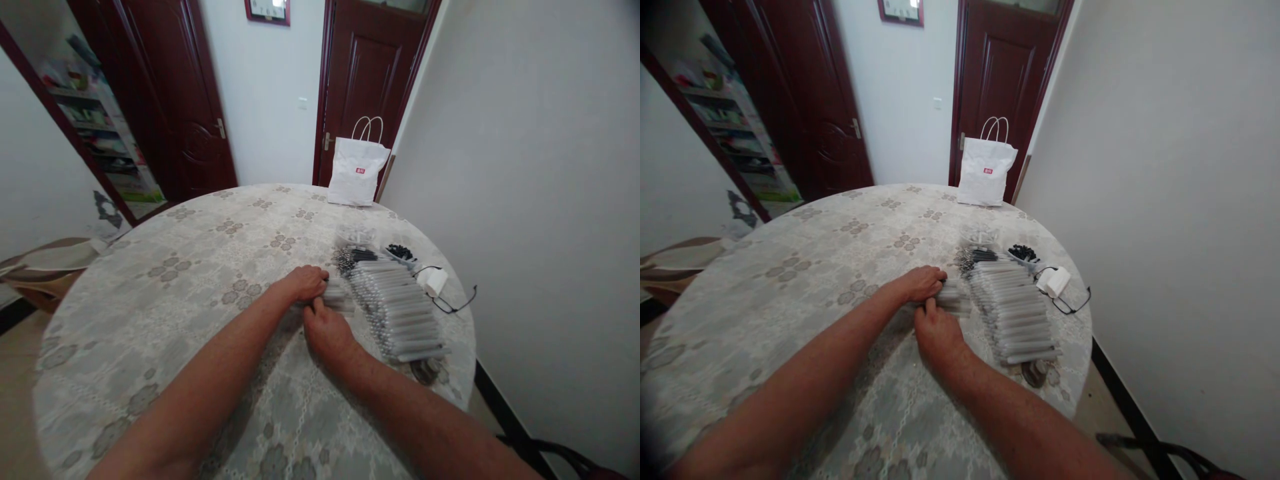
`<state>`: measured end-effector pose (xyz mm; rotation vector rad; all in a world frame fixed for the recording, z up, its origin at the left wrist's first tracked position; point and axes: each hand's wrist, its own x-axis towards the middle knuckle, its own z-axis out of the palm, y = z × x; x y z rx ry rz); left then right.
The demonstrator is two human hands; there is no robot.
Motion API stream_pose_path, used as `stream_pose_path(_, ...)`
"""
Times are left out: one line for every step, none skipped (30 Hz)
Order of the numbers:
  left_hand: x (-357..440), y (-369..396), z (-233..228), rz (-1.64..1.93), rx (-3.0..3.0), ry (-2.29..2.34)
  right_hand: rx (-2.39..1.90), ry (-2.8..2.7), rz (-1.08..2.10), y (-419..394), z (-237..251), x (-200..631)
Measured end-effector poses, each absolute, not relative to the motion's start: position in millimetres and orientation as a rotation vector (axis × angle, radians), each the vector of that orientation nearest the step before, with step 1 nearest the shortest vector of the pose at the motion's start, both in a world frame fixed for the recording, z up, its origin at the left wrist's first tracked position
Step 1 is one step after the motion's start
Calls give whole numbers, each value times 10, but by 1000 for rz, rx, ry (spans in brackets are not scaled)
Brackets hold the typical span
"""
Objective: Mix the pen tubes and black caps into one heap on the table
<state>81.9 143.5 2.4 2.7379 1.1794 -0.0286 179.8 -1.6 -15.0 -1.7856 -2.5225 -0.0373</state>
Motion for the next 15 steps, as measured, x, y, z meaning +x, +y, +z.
stream_pose_path(783, 1452, 30, -31, 2731, 1159, -1798, -2512, -32, -2, -141, 1714)
stream_pose_path(747, 1468, 38, -30, 2723, 1141, -1811, -2498, -26, 15, -131, 1631)
stream_pose_path(711, 1484, 47, -26, 2716, 1127, -1823, -2484, -17, 36, -120, 1552)
stream_pose_path(673, 1496, 58, -20, 2710, 1115, -1830, -2473, -4, 58, -110, 1481)
stream_pose_path(636, 1502, 72, -11, 2707, 1102, -1831, -2469, 14, 81, -100, 1422)
stream_pose_path(600, 1502, 87, 0, 2705, 1088, -1830, -2468, 35, 102, -91, 1375)
stream_pose_path(564, 1493, 102, 14, 2706, 1073, -1826, -2470, 56, 118, -86, 1342)
stream_pose_path(530, 1474, 116, 33, 2707, 1060, -1820, -2472, 72, 126, -83, 1323)
stream_pose_path(496, 1446, 127, 54, 2710, 1047, -1810, -2477, 83, 123, -83, 1316)
stream_pose_path(462, 1409, 133, 74, 2714, 1040, -1797, -2484, 86, 106, -84, 1321)
stream_pose_path(428, 1365, 134, 104, 2715, 1034, -1779, -2494, 82, 75, -84, 1337)
stream_pose_path(391, 1317, 127, 153, 2711, 1029, -1753, -2506, 71, 29, -80, 1362)
stream_pose_path(351, 1267, 114, 218, 2699, 1020, -1724, -2513, 56, -28, -70, 1396)
stream_pose_path(308, 1215, 95, 290, 2682, 1010, -1687, -2517, 45, -91, -52, 1439)
stream_pose_path(262, 1164, 71, 360, 2663, 1001, -1641, -2513, 43, -153, -25, 1492)
